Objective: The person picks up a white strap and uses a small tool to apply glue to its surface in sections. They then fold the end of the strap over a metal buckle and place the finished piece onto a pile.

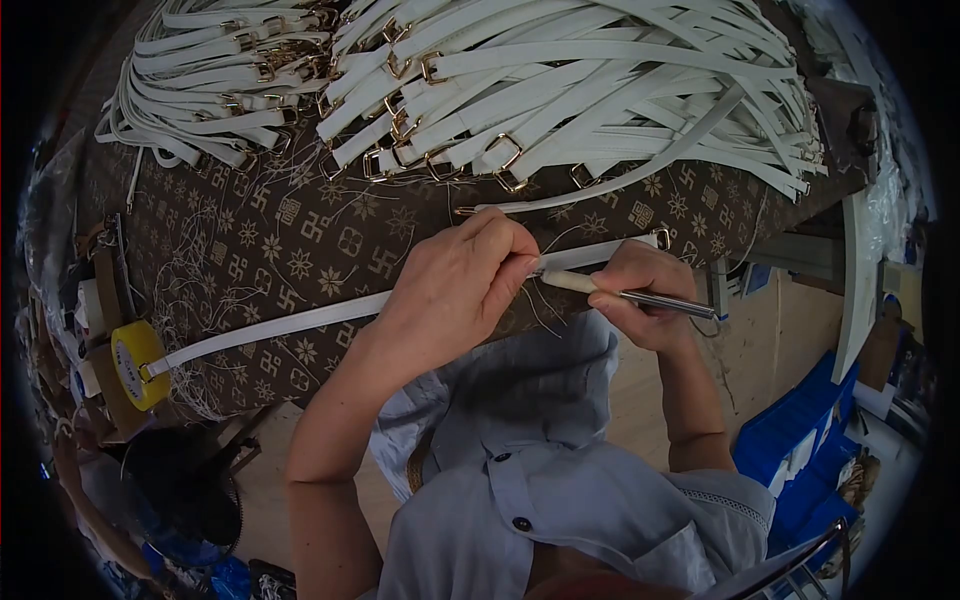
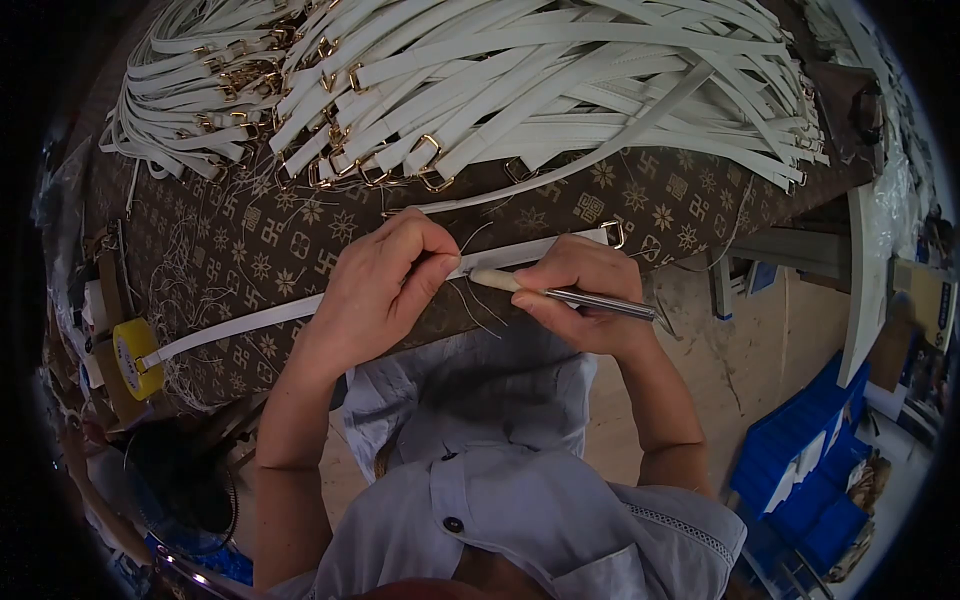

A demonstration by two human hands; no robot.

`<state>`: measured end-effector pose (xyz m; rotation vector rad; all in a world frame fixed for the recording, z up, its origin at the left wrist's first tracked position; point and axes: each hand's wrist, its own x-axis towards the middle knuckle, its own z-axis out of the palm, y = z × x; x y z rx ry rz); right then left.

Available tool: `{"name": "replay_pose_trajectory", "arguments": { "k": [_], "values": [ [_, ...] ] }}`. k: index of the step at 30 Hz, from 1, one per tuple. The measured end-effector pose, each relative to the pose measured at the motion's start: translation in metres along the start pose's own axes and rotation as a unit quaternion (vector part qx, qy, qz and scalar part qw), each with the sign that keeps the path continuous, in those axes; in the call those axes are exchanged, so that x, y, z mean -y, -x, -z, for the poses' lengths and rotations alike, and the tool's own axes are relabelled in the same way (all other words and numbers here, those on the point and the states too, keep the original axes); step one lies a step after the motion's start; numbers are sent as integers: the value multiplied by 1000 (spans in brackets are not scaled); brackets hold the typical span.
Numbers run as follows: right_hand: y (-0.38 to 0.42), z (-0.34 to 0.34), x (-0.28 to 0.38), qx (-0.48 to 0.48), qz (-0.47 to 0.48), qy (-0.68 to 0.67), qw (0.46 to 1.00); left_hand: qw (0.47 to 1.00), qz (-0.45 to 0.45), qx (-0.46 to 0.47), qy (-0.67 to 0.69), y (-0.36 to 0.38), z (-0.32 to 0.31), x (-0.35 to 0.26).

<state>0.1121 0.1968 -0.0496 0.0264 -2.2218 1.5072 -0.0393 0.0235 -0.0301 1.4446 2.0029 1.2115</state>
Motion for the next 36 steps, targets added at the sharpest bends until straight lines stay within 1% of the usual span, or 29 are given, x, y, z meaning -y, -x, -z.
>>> {"name": "replay_pose_trajectory", "arguments": {
  "k": [2, 5, 7, 8, 10, 11, 12, 13, 14, 15, 16, 17, 18, 20, 21, 23, 24, 26, 27, 29, 30, 32, 36],
  "values": [
    [0, 0, 0, -3, -3, 4, 1000, 1000, 0, -5, 6, 0, 1, 0],
    [1, 0, 0, 1, -2, -1, 1000, 1000, 11, 14, 2, 0, 3, -1],
    [3, 1, 0, -19, -27, -45, 998, 999, 21, -10, 29, 1, 3, -1],
    [7, 1, -1, -19, -25, -45, 998, 999, 21, -11, 27, 4, 8, -3],
    [11, -1, -4, -115, -62, -142, 981, 984, 60, 52, 157, 14, 31, -9],
    [10, 0, -5, -117, -59, -145, 981, 985, 60, 53, 152, 21, 47, -7],
    [10, 0, -4, -152, -87, -253, 951, 960, 13, 154, 235, 28, 66, -5],
    [10, 1, -4, -184, -114, -357, 909, 915, -34, 252, 315, 33, 77, -6],
    [8, 3, -7, -169, -93, -353, 916, 915, -34, 254, 312, 34, 81, -11],
    [8, 1, -6, -170, -91, -355, 915, 970, -4, 163, 179, 37, 84, -16],
    [7, -2, -5, -193, -98, -335, 917, 997, 26, 64, 40, 39, 86, -19],
    [5, -5, -3, -213, -105, -315, 919, 995, 40, -16, -90, 32, 75, -20],
    [3, -8, 0, -209, -104, -317, 919, 995, 42, -19, -92, 26, 65, -18],
    [0, -10, 9, -215, -156, -304, 915, 978, -22, -2, -206, 16, 50, -11],
    [-2, -9, 13, -215, -157, -303, 915, 979, -21, -2, -205, 13, 47, -8],
    [-5, -6, 19, -110, -158, -207, 959, 982, -32, 63, -177, 9, 43, -3],
    [-3, -5, 19, -112, -160, -205, 959, 982, -33, 65, -174, 9, 41, -2],
    [-1, -2, 17, -52, -93, -152, 983, 979, -49, 49, -193, 10, 37, -1],
    [1, -1, 16, -52, -94, -151, 983, 979, -49, 49, -191, 12, 34, 0],
    [4, -1, 12, -69, -148, -170, 972, 980, -61, 9, -189, 14, 27, 4],
    [2, -1, 14, -69, -150, -169, 972, 980, -61, 10, -188, 15, 23, 5],
    [-5, -4, 20, -33, -154, -139, 978, 987, -33, -20, -154, 16, 17, 6],
    [-7, -11, 22, -6, -164, -111, 980, 987, -6, -14, -160, 15, 15, 2]
  ]
}}
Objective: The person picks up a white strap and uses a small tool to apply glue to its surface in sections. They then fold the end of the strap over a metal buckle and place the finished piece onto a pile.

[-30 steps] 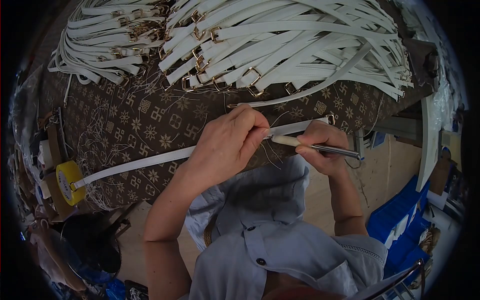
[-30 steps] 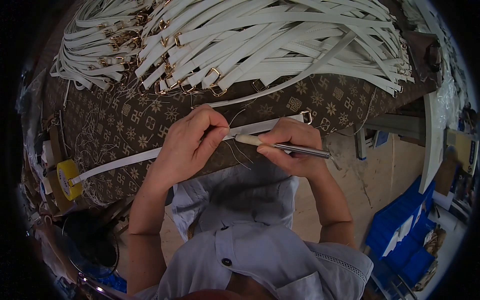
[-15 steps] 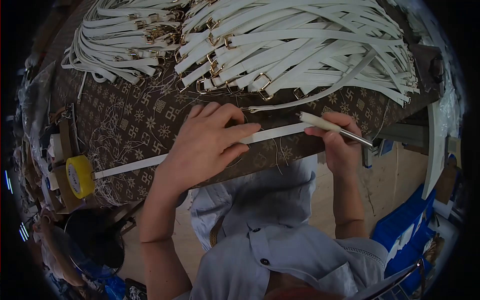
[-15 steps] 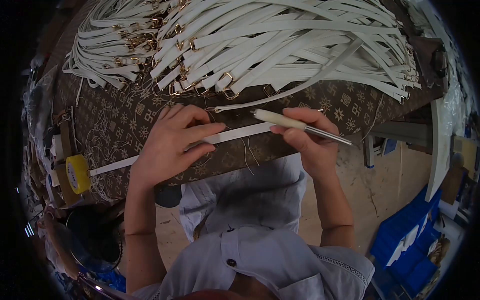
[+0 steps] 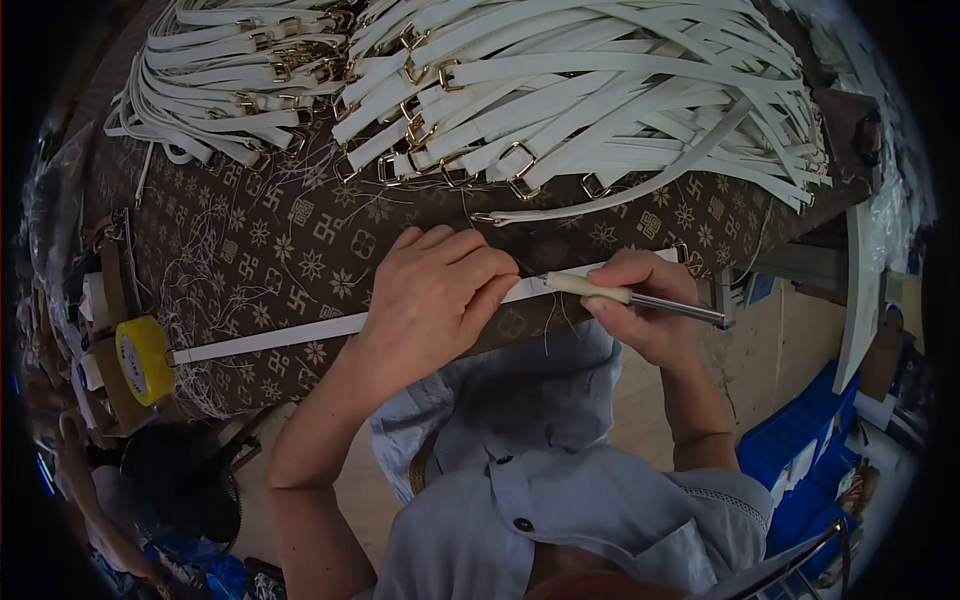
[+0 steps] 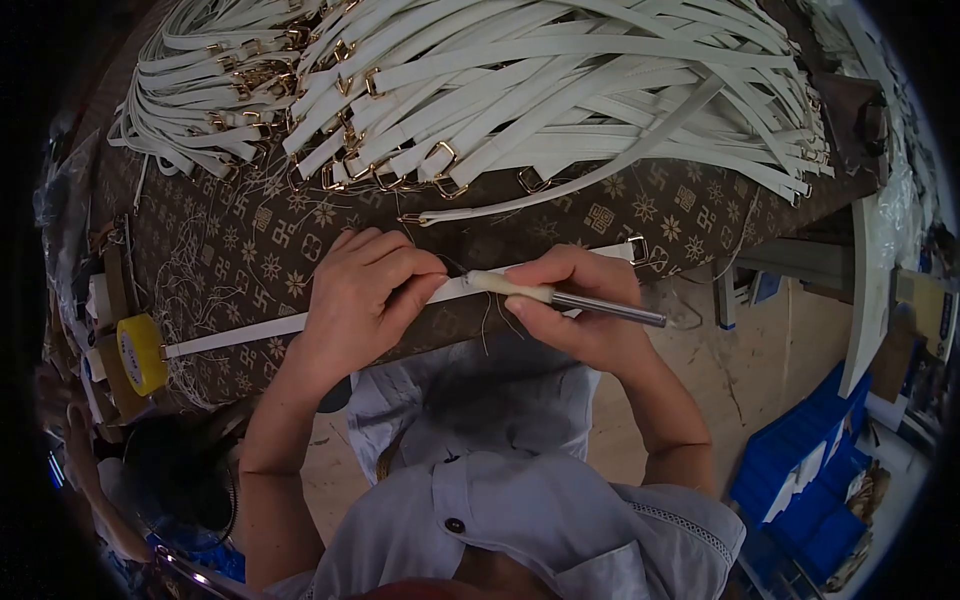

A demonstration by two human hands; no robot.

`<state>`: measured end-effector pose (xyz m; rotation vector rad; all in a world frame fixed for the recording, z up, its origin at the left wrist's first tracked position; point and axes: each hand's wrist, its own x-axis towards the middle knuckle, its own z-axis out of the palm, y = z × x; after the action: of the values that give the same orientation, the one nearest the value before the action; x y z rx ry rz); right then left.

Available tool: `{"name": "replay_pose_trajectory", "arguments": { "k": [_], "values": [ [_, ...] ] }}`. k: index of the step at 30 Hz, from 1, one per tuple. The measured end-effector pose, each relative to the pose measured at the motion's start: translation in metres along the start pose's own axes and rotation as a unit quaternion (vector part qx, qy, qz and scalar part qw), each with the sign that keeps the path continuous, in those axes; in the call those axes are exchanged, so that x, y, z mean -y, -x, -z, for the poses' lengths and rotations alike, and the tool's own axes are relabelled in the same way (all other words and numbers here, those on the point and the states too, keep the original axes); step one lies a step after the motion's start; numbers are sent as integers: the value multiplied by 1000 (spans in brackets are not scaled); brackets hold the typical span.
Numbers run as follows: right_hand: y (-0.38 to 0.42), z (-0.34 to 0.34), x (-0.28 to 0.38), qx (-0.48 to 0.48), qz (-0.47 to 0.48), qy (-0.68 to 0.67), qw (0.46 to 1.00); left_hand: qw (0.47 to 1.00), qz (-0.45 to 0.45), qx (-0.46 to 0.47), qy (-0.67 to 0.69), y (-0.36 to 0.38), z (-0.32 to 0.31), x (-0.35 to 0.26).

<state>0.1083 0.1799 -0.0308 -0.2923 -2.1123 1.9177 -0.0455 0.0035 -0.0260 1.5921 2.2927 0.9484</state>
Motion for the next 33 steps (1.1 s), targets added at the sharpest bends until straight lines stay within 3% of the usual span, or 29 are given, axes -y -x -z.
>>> {"name": "replay_pose_trajectory", "arguments": {
  "k": [2, 5, 9, 11, 14, 33],
  "values": [
    [2, 2, -2, -4, 32, 72, 997, 999, -17, -33, 2, 1, -4, 0],
    [1, 1, -12, -11, 85, 52, 995, 993, -52, -102, 5, 7, -13, -2],
    [1, 2, -11, -20, 54, -12, 998, 995, -38, -81, 46, 9, -18, -8],
    [0, 5, -13, 6, 88, 46, 995, 995, 7, -40, 90, 6, -13, -8],
    [-3, 6, -15, 28, 130, 74, 988, 993, 6, -36, 109, 5, -10, -8],
    [-4, 6, -11, 50, 160, 138, 976, 992, 8, -40, 122, 7, -12, -7]
  ]
}}
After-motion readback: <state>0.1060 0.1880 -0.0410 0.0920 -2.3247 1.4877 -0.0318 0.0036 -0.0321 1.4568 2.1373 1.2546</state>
